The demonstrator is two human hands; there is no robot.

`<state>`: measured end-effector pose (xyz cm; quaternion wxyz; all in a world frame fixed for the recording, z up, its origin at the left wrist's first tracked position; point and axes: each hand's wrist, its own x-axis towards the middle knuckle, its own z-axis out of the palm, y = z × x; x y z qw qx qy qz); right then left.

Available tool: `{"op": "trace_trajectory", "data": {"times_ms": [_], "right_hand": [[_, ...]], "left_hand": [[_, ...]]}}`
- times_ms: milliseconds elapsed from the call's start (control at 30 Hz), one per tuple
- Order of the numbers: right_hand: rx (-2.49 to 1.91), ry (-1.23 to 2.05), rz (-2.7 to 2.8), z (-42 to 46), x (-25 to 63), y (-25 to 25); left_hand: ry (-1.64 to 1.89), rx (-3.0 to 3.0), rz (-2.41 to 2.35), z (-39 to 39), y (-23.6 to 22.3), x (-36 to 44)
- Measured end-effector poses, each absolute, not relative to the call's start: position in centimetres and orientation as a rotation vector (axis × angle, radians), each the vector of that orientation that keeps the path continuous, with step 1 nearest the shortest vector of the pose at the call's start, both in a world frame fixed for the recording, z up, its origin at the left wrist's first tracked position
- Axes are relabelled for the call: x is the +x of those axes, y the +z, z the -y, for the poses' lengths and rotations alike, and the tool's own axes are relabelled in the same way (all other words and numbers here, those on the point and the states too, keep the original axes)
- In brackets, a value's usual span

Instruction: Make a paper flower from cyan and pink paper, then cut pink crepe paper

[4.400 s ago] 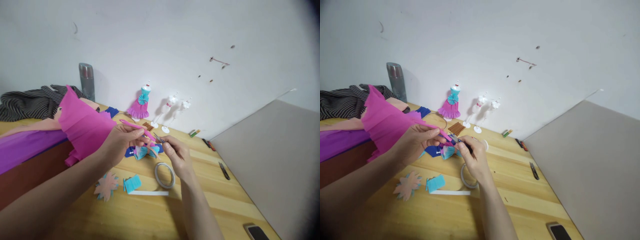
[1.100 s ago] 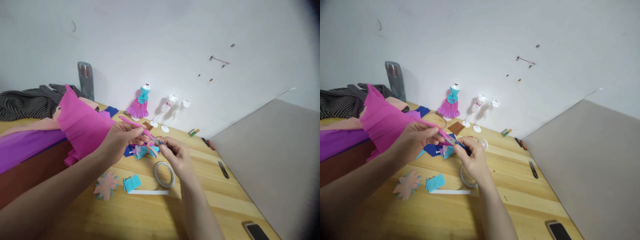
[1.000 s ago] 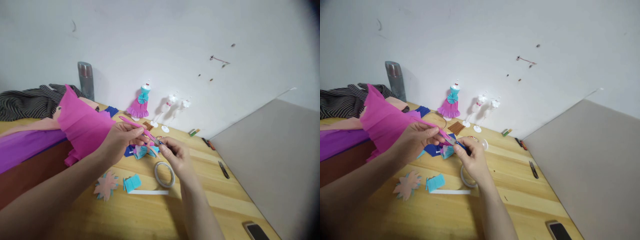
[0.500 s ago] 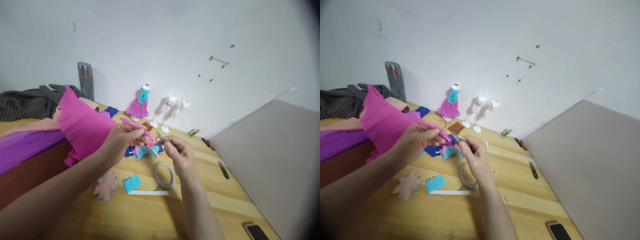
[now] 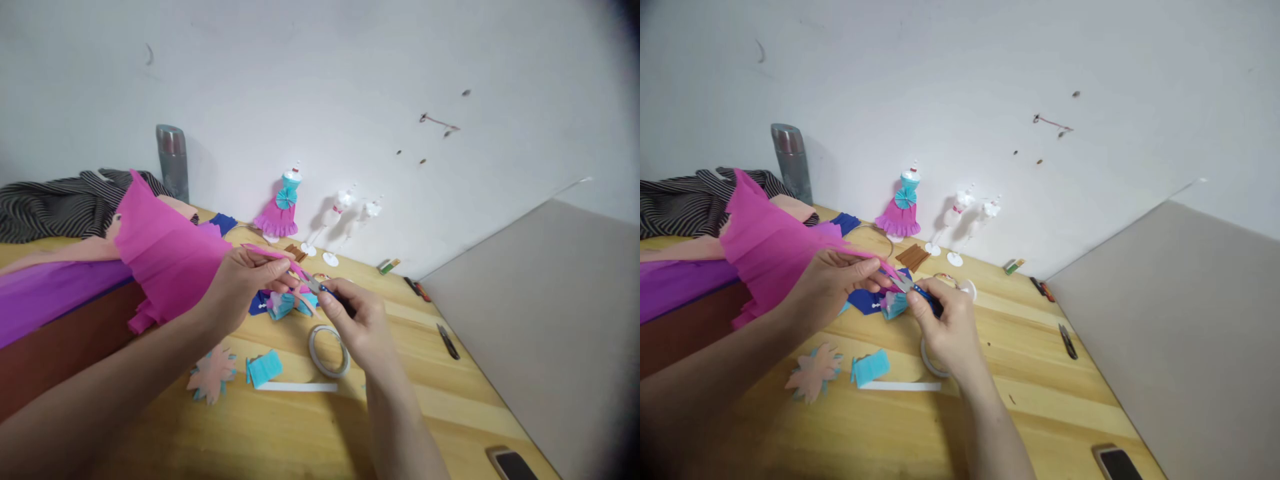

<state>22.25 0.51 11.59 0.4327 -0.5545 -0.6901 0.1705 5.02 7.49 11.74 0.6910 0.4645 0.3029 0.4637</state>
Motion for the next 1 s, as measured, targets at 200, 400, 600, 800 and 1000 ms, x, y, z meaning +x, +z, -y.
{"op": "trace_trajectory", "data": {"times_ms": [200,400,600,800,1000], "right_hand": [[-1.407,0.452,1.703,-0.63,22.11,11.51],[-1.417,0.426,1.702,-0.53,21.99,11.66],[-1.425,0.419,1.690,-0.54,21.97,11.78],[-1.420,0.414,1.698,-0.60,21.88,11.67],[-1.422,0.422,1.697,-0.54,21.83,11.58]], "left_hand": [[1.030,1.004,-0.656,-7.44,11.70,5.16],[1.028,0.999,-0.656,-7.46,11.75,5.13],[1.035,1.032,-0.673,-7.47,11.75,5.02],[1.026,1.046,-0.678,-7.45,11.77,4.95],[0.995,1.022,-0.635,-7.51,11.52,5.08]]}}
